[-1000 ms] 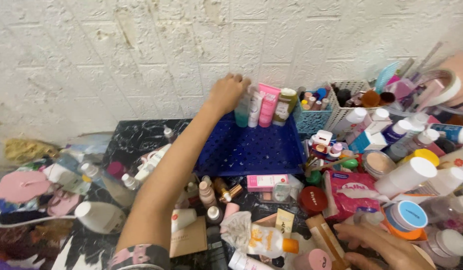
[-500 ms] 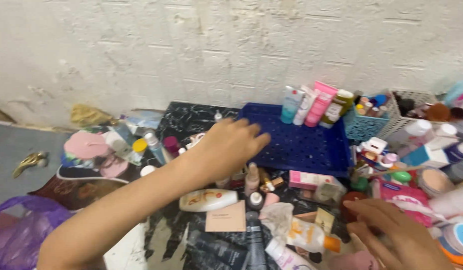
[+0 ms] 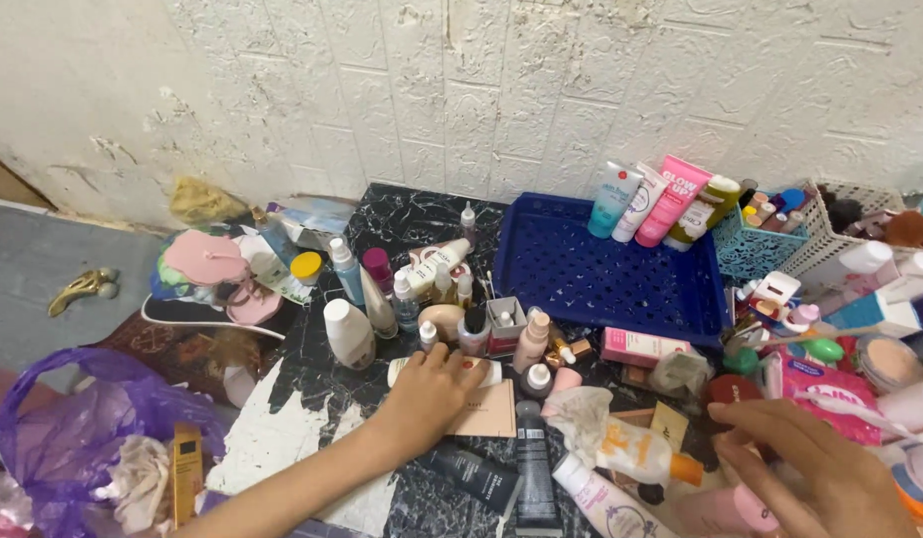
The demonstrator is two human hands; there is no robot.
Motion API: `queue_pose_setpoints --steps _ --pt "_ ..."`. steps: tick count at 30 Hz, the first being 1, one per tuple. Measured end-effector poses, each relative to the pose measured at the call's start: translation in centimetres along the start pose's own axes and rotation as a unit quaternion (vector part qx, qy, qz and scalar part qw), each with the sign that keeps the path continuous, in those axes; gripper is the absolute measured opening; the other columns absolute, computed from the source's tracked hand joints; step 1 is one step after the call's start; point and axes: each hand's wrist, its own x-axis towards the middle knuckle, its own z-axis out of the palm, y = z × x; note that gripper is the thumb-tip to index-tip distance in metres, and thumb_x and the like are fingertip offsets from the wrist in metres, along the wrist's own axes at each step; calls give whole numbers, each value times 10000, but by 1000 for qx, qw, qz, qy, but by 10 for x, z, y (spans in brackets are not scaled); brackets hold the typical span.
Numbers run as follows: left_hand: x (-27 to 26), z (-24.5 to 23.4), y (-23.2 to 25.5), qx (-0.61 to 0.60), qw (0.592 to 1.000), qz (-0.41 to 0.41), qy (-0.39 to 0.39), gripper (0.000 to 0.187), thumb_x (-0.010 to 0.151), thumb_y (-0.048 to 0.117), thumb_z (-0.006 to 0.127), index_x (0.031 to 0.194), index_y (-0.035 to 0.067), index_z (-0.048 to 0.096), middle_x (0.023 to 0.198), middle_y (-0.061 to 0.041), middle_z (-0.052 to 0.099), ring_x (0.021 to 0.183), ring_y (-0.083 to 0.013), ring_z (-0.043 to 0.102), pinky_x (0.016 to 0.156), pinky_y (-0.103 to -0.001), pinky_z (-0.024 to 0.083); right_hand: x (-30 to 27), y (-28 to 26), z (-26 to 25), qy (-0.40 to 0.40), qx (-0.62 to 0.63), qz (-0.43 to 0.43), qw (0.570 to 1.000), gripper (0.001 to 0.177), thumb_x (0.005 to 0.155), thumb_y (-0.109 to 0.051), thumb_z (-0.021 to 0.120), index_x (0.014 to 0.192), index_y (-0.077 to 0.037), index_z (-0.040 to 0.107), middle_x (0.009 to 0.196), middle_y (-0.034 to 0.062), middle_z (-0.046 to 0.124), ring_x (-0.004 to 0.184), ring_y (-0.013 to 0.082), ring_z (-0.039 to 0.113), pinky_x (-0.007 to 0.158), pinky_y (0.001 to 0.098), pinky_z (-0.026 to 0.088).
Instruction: The recorder is organizing a large collection of cosmetics, skincare bottles, and makeup items into a blue plastic tray on a vanity or desk.
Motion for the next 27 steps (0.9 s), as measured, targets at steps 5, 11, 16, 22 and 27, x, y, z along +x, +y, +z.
queue_pose_setpoints --steps 5,11,16,22,27 --pt "2 -13 -1 -46 999 -8 -20 389 821 193 687 1205 132 668 1025 -82 694 938 -270 659 743 -398 543 -6 -4 -2 -13 23 33 999 471 822 -351 738 1264 -187 728 1145 -9 730 1002 111 733 904 302 618" --pt "-1 -28 -3 -126 992 -8 -24 348 852 281 726 1155 115 682 1027 -75 695 941 -278 663 733 -415 544 -10 11 6 7 56 -14 998 415 863 -305 745 1247 -149 739 1151 20 763 1030 143 758 897 327 605" --pt "-8 -23 -11 -143 990 22 5 307 832 233 733 1101 96 676 1073 -93 698 961 -287 673 769 -416 552 -18 7 -6 22 136 4 990 408 849 -247 742 1234 -114 727 1155 24 757 1026 168 759 874 330 626" --pt "-10 -64 -27 -182 979 -56 70 598 702 -28 638 1287 93 667 1161 -130 690 1066 -318 658 838 -429 550 -27 -5 -12 78 138 -67 985 400 831 -201 745 1213 -79 730 1139 31 756 1039 187 737 899 323 591" --pt "-19 -93 -67 -76 972 -137 172 501 732 41 689 1231 61 645 1241 -171 638 1123 -388 570 927 -498 482 -28 -3 -12 115 89 -78 986 380 843 -179 736 1202 -53 730 1165 80 774 1028 209 763 881 346 575"
